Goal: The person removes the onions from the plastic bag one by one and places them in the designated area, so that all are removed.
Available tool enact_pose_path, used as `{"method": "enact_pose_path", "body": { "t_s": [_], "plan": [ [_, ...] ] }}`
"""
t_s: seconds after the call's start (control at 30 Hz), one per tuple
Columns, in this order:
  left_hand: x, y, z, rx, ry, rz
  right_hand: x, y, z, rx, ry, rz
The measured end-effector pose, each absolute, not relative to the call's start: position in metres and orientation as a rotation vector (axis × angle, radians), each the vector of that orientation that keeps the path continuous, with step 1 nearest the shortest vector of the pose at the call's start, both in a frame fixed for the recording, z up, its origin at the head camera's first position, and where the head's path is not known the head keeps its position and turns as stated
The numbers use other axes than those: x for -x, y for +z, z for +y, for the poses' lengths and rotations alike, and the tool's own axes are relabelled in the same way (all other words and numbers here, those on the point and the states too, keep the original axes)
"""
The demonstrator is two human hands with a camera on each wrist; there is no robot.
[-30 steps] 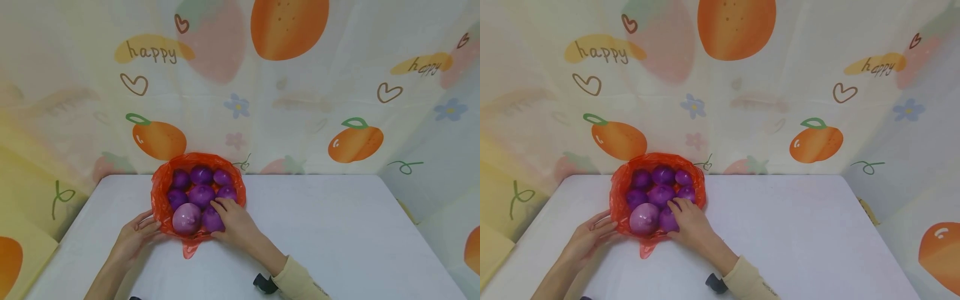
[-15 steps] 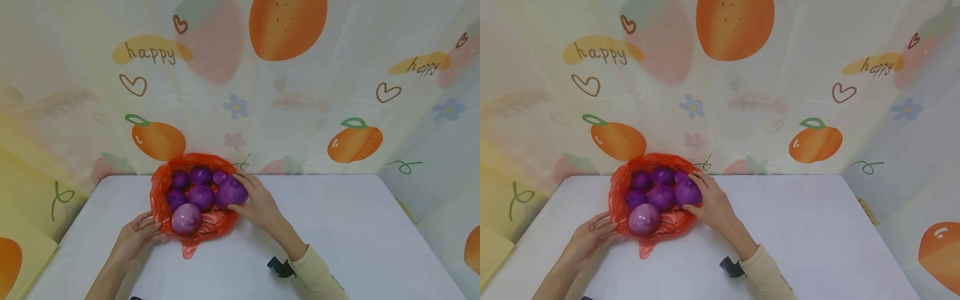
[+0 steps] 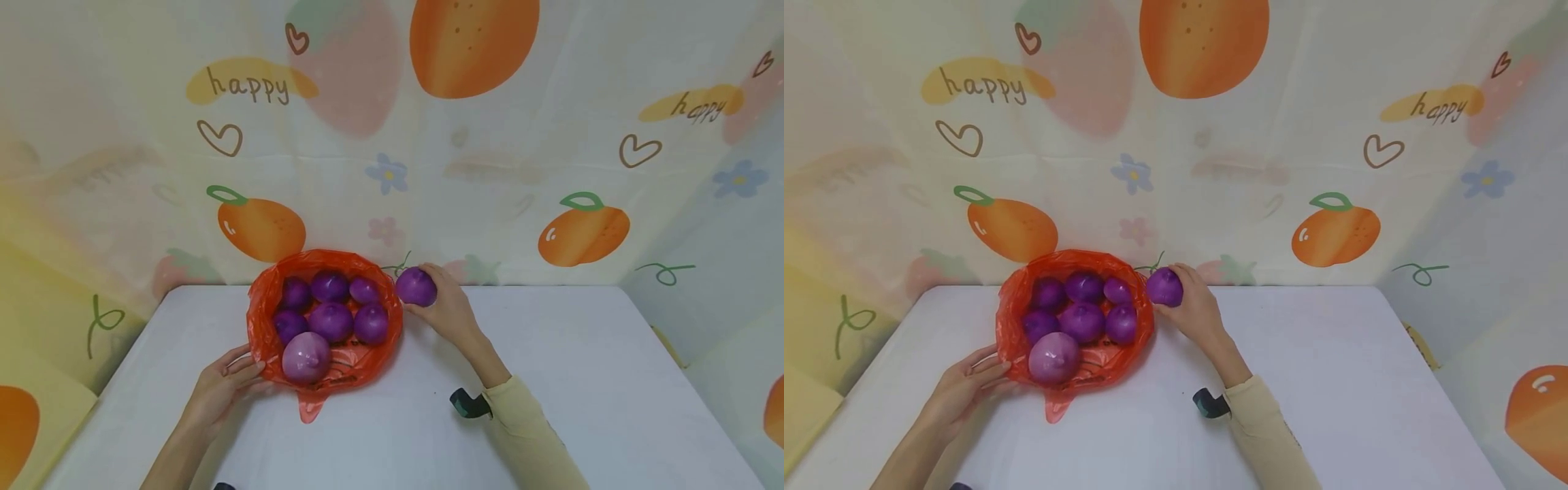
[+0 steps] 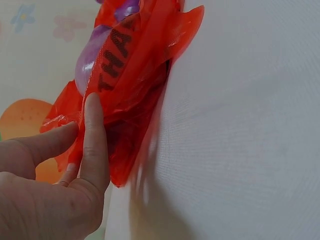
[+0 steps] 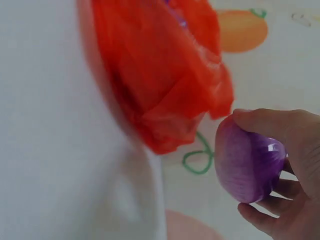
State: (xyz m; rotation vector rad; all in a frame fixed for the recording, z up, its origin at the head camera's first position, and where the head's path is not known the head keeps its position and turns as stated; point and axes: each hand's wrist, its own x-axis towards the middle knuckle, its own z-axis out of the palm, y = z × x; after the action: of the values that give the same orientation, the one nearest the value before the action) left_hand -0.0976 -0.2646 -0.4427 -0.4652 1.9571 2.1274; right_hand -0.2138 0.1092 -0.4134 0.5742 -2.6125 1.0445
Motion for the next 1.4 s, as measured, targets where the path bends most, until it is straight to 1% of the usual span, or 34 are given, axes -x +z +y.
{"method": "enact_pose_path", "body": {
  "t_s": [0.27,0.5,0.77,1.13,1.27,1.4],
  "plan": [
    [0.098,-0.441,-0.266,0.468,2.138,1.949,0.237,-0.438,0.116,-0.454,1.068,-2.75],
    [0.097,-0.442,-0.26,0.454,2.11,1.97,0.247,-0.456,0.126,-0.444,1.059,-2.79],
    [0.096,-0.444,-0.259,0.458,2.134,1.965,0.253,-0.461,0.126,-0.468,1.067,-2.815],
    [0.098,-0.445,-0.26,0.424,2.151,1.987,0.249,-0.448,0.124,-0.51,1.011,-2.812],
    [0.098,-0.444,-0.26,0.414,2.175,1.974,0.237,-0.433,0.116,-0.541,1.024,-2.75],
    [0.097,-0.445,-0.26,0.423,2.18,1.955,0.22,-0.418,0.101,-0.638,1.04,-2.635]
  ]
}}
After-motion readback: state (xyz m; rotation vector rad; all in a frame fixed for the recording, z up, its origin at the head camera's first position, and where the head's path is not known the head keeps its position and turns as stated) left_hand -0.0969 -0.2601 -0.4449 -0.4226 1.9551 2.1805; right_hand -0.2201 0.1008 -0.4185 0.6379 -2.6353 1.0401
